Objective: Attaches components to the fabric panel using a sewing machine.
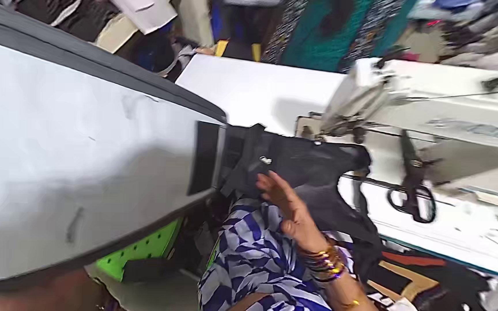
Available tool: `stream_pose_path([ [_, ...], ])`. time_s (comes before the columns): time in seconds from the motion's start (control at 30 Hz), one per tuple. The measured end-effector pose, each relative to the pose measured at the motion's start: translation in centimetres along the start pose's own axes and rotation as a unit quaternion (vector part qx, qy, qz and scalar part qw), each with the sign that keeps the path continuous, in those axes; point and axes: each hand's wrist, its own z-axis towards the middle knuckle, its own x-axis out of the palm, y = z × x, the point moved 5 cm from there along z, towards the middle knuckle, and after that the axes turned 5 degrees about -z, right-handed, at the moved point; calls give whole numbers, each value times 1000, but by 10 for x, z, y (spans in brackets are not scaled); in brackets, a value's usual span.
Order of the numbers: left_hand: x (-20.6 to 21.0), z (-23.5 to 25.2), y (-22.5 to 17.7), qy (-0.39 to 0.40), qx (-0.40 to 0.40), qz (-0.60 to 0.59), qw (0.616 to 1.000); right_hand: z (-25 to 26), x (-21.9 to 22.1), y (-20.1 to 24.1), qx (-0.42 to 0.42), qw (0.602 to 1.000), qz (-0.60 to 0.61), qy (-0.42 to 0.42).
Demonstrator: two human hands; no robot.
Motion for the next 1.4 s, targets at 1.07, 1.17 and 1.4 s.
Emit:
stream_pose_path([
  [1.07,240,-189,236,636,-86,217,736,1,-39,-27,109,748,-654,-35],
  [1.17,239,-184,234,610,-53,214,761,-8,-77,0,122,780,-597,-140],
  [1.4,236,-184,239,600,-36,180,779,-26,-130,-26,282,881,-304,-227],
])
